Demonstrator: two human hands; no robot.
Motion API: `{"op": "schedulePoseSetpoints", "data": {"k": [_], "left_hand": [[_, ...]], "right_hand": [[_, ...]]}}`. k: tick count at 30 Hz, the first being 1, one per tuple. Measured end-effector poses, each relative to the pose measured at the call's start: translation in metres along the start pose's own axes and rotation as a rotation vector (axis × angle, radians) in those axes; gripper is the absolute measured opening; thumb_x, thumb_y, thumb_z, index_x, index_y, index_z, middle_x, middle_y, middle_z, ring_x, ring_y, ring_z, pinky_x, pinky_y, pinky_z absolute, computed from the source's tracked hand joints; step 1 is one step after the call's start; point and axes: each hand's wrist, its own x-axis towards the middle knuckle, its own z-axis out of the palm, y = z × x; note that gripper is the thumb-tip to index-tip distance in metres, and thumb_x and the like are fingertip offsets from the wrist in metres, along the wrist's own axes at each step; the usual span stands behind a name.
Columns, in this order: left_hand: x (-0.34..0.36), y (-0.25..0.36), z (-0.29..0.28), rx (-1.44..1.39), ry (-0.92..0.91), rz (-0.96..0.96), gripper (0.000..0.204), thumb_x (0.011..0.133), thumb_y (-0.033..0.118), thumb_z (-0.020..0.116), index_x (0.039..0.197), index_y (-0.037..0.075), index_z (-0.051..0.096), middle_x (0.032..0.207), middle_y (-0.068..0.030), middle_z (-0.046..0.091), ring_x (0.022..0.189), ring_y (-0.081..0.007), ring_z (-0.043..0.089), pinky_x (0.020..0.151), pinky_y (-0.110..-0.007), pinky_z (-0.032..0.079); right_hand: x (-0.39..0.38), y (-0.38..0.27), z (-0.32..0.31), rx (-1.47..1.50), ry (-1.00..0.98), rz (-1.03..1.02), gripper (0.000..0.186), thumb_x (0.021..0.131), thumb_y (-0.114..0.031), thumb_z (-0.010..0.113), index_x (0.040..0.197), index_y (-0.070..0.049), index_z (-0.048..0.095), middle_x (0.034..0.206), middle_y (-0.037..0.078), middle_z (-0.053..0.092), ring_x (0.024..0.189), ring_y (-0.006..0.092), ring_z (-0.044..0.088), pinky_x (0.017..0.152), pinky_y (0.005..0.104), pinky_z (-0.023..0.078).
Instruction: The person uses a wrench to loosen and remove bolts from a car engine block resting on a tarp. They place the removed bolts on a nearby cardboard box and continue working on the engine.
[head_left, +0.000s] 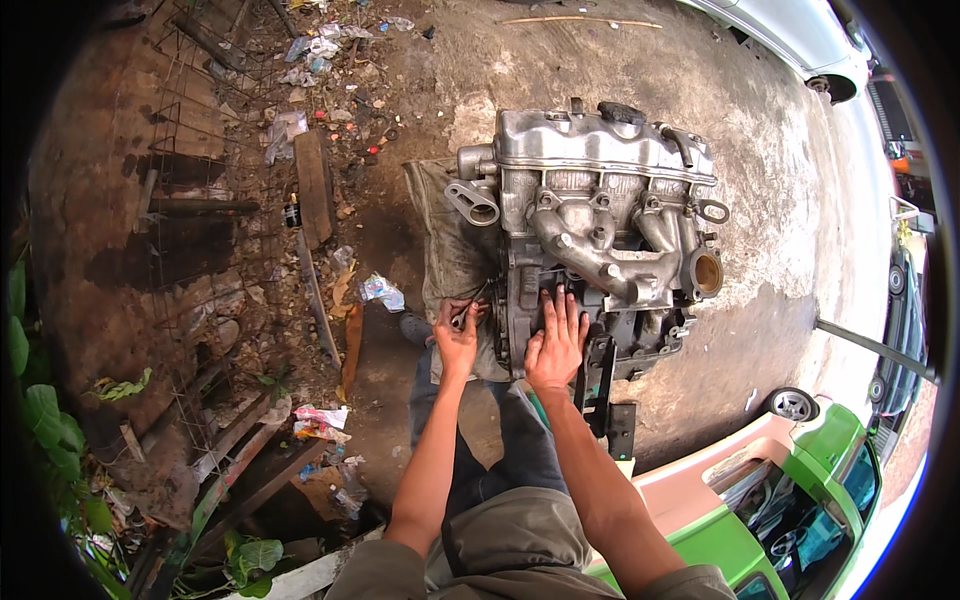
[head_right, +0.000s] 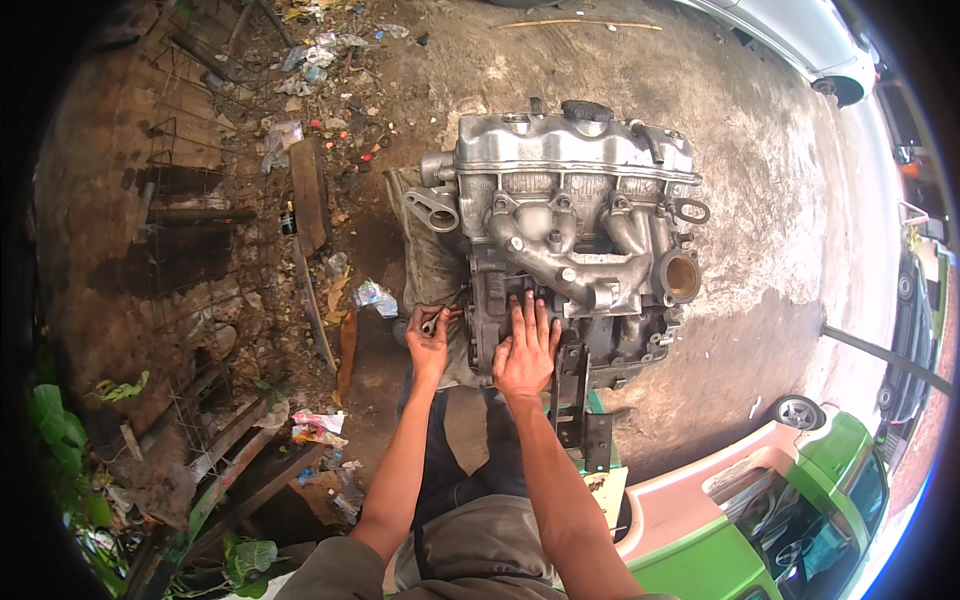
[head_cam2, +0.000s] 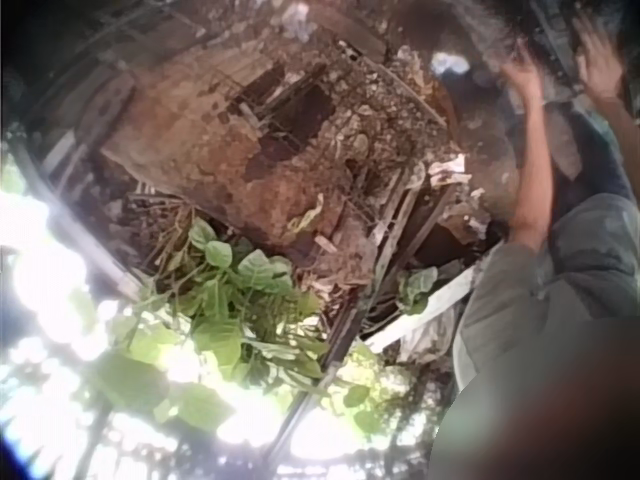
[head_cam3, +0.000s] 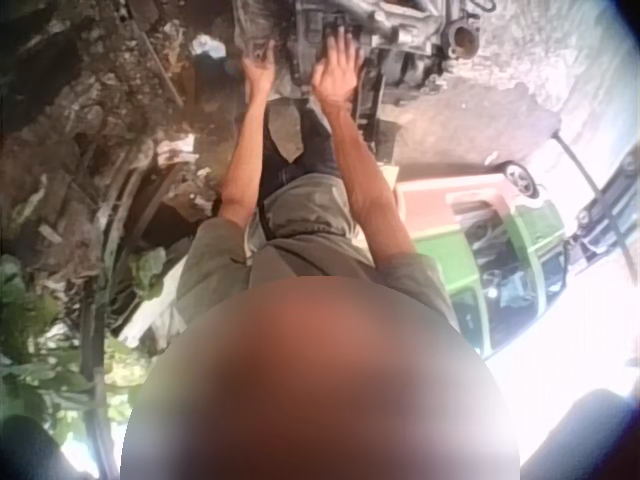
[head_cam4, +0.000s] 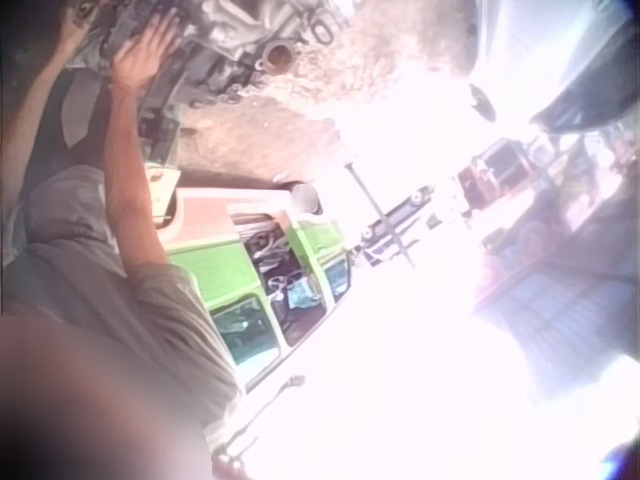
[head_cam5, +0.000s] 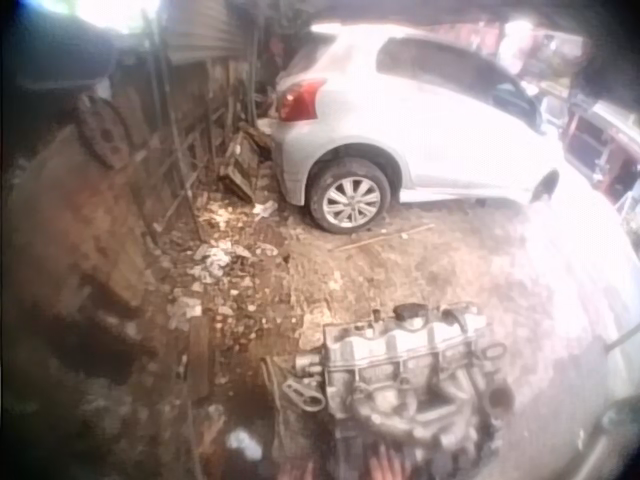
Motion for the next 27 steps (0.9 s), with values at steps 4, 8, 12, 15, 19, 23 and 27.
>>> {"op": "schedulePoseSetpoints", "data": {"k": [4,8,12,15,19,23,27], "left_hand": [[-0.006,0.003,0.0,0.147,0.019,0.116,0.01,0.096,0.003,0.064,0.1,-0.005,0.06,0.095,-0.0162,0.074,0.085,-0.0201,0.073,0.076,-0.032,0.056],[-0.009,0.011,-0.002,0.226,-0.012,0.131,0.011,0.095,0.004,0.065,0.101,-0.004,0.061,0.094,-0.0196,0.073,0.086,-0.0244,0.073,0.074,-0.035,0.055],[-0.012,0.021,-0.001,0.374,-0.063,0.2,0.014,0.095,0.008,0.065,0.102,-0.004,0.06,0.092,-0.0233,0.07,0.085,-0.0376,0.071,0.074,-0.04,0.054],[-0.013,0.028,0.005,0.481,-0.082,0.283,0.017,0.095,0.011,0.065,0.101,-0.005,0.06,0.09,-0.0246,0.068,0.084,-0.0453,0.066,0.074,-0.043,0.053],[-0.003,0.041,0.013,0.44,-0.056,0.282,0.016,0.095,0.011,0.064,0.098,-0.005,0.061,0.086,-0.0243,0.066,0.081,-0.0447,0.066,0.071,-0.043,0.052],[0.028,0.048,0.021,0.455,-0.05,0.236,0.016,0.096,0.011,0.063,0.094,-0.005,0.061,0.078,-0.0233,0.065,0.07,-0.0419,0.065,0.062,-0.043,0.049],[0.093,0.016,0.034,0.562,-0.061,0.023,0.021,0.094,0.014,0.065,0.093,-0.008,0.063,0.078,-0.0267,0.066,0.074,-0.0454,0.066,0.064,-0.048,0.048]], "right_hand": [[-0.001,0.001,0.001,-0.002,0.006,-0.011,0.068,0.083,-0.019,0.045,0.15,-0.01,0.043,0.161,0.01,0.036,0.149,0.0317,0.031,0.123,0.0528,0.016],[0.0,0.0,0.0,0.009,0.017,-0.022,0.067,0.084,-0.019,0.044,0.15,-0.01,0.043,0.161,0.01,0.036,0.149,0.0316,0.031,0.123,0.0524,0.016],[0.0,-0.001,-0.002,0.003,-0.007,0.005,0.068,0.084,-0.019,0.044,0.151,-0.011,0.043,0.16,0.01,0.036,0.149,0.0308,0.03,0.123,0.052,0.016],[0.0,-0.002,-0.003,0.004,-0.017,0.016,0.068,0.084,-0.019,0.044,0.152,-0.012,0.043,0.16,0.01,0.036,0.15,0.0302,0.03,0.123,0.0518,0.016],[0.0,-0.002,-0.002,0.002,-0.012,0.011,0.068,0.084,-0.019,0.044,0.151,-0.012,0.043,0.16,0.01,0.036,0.149,0.0303,0.03,0.123,0.0519,0.016],[0.0,-0.001,-0.002,-0.003,-0.003,0.006,0.068,0.084,-0.019,0.044,0.151,-0.012,0.043,0.16,0.01,0.036,0.149,0.0304,0.03,0.123,0.0522,0.016],[0.0,0.0,0.0,-0.018,-0.003,0.012,0.069,0.082,-0.02,0.048,0.151,-0.014,0.043,0.161,0.008,0.034,0.149,0.0285,0.03,0.123,0.0522,0.015]]}}
